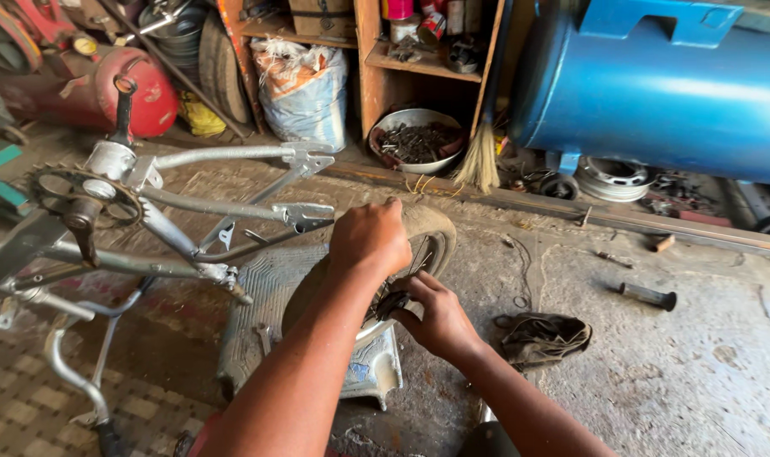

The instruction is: The person holds a bicycle wheel and attempts to thread a chain onto the sprocket while the bicycle is inverted. The person then handles the chain links directly by hand, attempting to connect them near the rear axle.

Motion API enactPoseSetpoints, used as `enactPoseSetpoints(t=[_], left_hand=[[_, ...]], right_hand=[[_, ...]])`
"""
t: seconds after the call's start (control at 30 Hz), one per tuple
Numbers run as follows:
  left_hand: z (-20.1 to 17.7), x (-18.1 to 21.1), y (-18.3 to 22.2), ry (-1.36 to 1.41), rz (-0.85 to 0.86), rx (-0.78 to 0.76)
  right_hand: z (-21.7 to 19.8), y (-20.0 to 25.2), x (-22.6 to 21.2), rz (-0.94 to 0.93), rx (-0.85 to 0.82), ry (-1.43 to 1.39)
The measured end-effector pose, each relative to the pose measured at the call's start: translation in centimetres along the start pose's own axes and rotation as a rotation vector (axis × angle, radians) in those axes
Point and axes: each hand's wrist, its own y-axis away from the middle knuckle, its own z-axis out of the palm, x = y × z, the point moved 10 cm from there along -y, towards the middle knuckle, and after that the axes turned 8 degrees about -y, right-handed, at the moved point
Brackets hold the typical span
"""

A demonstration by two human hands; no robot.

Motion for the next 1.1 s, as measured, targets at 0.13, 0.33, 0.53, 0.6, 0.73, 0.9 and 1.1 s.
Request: enactPoseSetpoints(t=[0.13,0.33,0.53,0.6,0.73,0.9,1.1], left_hand=[[0.1,0.1,-0.2,0.004,0.027,0.013],[0.0,-0.1,-0.5,0.016,0.024,-0.003],[-0.4,0.2,-0.4,0.019,0.062,-0.001],[-0.4,0.3,-0.7,0.026,0.065,0.010],[-0.1,-0.1,-1.5,0.021,0.035,-0.036],[0.4,-0.2,-1.9,0.028,0.033,-0.025],[0.0,2.8,-0.1,-0.017,0.158,-0.010]], right_hand=[[-0.1,0.4,-0.1,-0.025,0.061,0.001],[0.6,-0.4,1.4,0.068,0.044,0.012],[0.4,-1.6,0.3,-0.080,-0.065,0.037],[0.4,-1.8,0.2,-0.094,-0.107,0.073],[0.2,-1.2,2.3,0.055,-0.040,0.046],[-4.0,-1.3,0.4,-0.185,0.339,0.221],[-8.2,-5.3,-3.2,-0.224,0.089,0.531]])
